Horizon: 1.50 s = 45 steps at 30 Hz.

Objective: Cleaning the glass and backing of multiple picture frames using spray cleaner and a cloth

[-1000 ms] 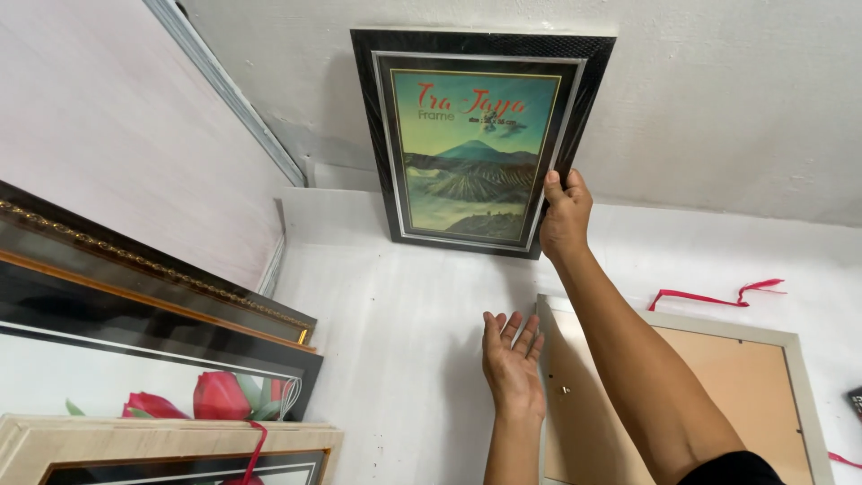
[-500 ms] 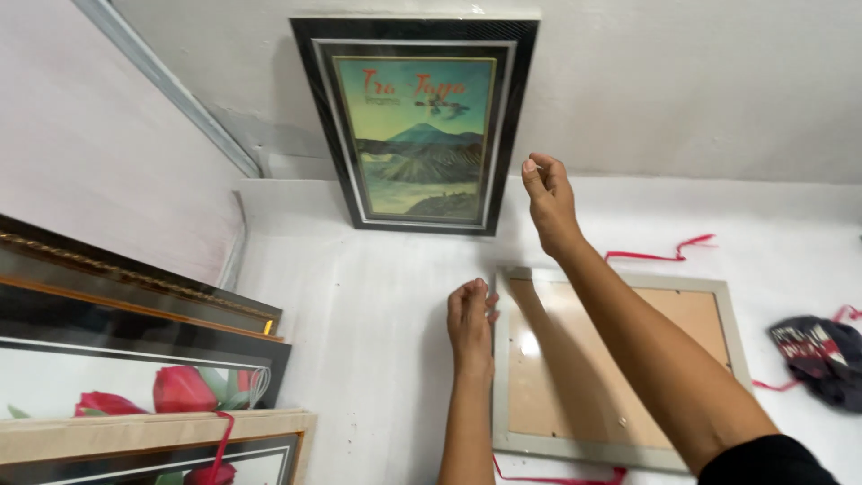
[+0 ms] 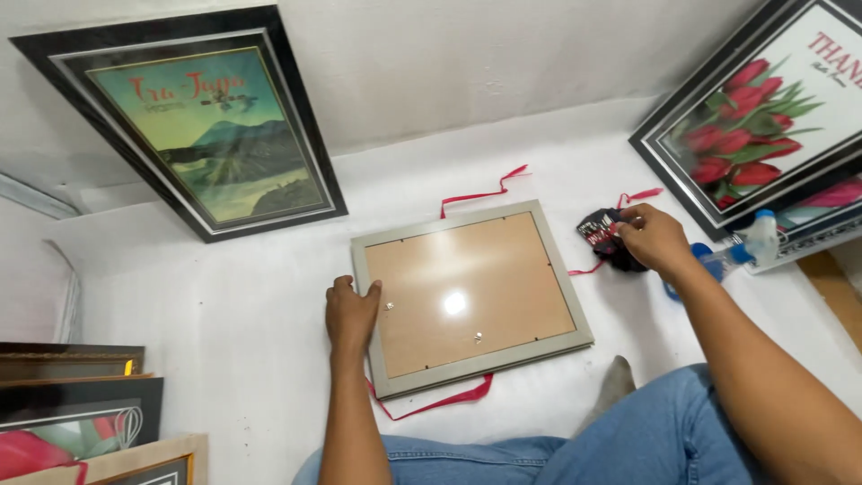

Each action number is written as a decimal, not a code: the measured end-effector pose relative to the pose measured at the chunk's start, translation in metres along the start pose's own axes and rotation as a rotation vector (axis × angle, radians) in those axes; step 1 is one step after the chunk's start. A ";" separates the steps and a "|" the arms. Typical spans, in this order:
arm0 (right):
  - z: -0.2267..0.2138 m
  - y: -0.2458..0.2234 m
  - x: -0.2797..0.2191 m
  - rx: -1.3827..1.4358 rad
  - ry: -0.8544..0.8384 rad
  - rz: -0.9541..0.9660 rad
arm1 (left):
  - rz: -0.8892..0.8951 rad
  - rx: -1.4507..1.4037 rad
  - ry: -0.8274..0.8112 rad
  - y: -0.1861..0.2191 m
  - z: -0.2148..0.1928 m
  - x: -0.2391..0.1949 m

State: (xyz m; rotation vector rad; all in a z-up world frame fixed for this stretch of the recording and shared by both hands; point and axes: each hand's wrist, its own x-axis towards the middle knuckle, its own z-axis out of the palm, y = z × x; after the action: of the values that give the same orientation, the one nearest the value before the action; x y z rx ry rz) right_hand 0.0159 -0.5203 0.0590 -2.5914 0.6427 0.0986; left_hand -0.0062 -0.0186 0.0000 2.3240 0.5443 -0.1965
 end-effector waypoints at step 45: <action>0.055 -0.146 -0.121 0.802 -0.852 -0.173 | -0.020 -1.396 -0.491 0.074 0.038 -0.080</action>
State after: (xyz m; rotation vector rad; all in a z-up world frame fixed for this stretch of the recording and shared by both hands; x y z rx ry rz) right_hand -0.0230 -0.3296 0.0926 -1.5916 0.0854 0.6856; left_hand -0.0453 -0.1191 0.0428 0.8647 0.2727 -0.2644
